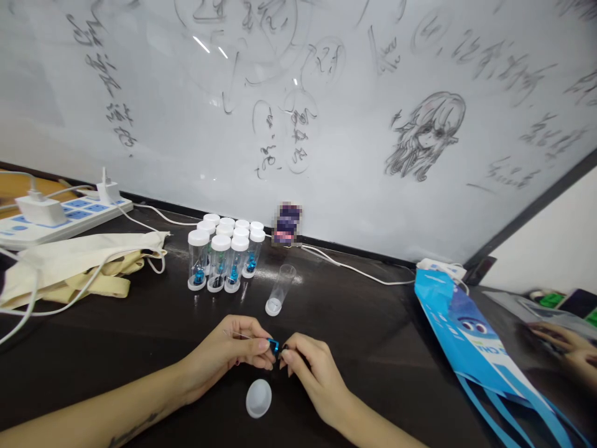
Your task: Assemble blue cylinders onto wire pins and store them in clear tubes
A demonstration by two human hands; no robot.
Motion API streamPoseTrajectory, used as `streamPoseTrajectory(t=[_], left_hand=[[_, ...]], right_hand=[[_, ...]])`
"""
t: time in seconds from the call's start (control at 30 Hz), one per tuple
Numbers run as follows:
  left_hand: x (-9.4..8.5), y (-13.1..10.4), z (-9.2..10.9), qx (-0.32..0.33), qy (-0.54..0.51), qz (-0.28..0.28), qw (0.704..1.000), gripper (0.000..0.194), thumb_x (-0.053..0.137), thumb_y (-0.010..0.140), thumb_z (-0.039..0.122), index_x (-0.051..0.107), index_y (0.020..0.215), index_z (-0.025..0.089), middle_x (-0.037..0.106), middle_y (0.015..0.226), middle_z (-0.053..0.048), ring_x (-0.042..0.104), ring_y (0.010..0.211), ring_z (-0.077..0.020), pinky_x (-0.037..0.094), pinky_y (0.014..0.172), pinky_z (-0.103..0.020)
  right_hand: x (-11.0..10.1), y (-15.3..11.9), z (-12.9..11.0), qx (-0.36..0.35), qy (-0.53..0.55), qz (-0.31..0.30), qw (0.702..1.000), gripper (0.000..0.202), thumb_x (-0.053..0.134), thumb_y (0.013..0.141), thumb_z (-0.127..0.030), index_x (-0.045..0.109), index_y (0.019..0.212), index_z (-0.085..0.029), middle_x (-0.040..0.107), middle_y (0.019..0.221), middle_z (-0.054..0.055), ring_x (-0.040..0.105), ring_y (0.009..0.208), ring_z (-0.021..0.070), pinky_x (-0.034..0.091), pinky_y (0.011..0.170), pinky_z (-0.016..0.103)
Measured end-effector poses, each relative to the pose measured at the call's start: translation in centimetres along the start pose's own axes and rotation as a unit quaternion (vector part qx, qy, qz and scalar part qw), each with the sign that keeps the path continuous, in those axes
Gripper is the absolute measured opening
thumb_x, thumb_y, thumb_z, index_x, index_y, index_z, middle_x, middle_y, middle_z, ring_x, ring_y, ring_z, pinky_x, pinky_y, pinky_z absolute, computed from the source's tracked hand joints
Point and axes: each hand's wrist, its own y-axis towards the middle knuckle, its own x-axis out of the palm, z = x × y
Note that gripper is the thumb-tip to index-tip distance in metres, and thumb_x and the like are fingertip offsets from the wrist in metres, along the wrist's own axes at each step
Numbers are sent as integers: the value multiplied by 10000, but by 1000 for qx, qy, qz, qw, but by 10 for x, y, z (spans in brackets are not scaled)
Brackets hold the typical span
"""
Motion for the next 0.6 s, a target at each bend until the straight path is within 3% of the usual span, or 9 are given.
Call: streamPoseTrajectory(t=[0.07,0.17,0.3,0.47,0.6], left_hand=[[0,-1,1,1,-2,3,1000,113,771,770,210,740,806,107,780,767,-95,723,698,-158,555,692,-231],[0,-1,1,3,-1,2,1000,111,766,775,209,740,801,104,776,772,-94,724,709,-163,554,697,-233],[-1,0,0,-1,-7,-2,1000,124,778,761,215,738,812,109,777,758,-94,722,697,-165,556,685,-238],[1,-1,0,-8,1,-4,1000,141,793,745,222,738,799,104,782,754,-106,718,675,-163,556,670,-240],[1,-1,2,0,-1,9,1000,141,787,755,240,741,790,110,779,768,-99,718,697,-164,554,692,-241]], right_hand=[[1,0,-1,-11,12,24,1000,154,563,951,-314,590,859,-194,588,766,-2,548,670,136,428,640,243],[2,0,-2,-24,28,45,998,104,619,915,-301,598,925,-200,594,822,6,549,693,140,442,654,248],[1,1,-3,-6,16,20,1000,143,580,942,-314,600,868,-193,577,757,-9,537,660,131,422,631,239],[-1,0,-2,-8,1,-7,1000,364,416,1016,-333,585,732,-181,579,698,-4,560,657,133,408,636,244],[-1,-1,-4,-3,27,31,999,225,472,989,-362,610,938,-191,591,736,-2,561,643,137,431,623,243]])
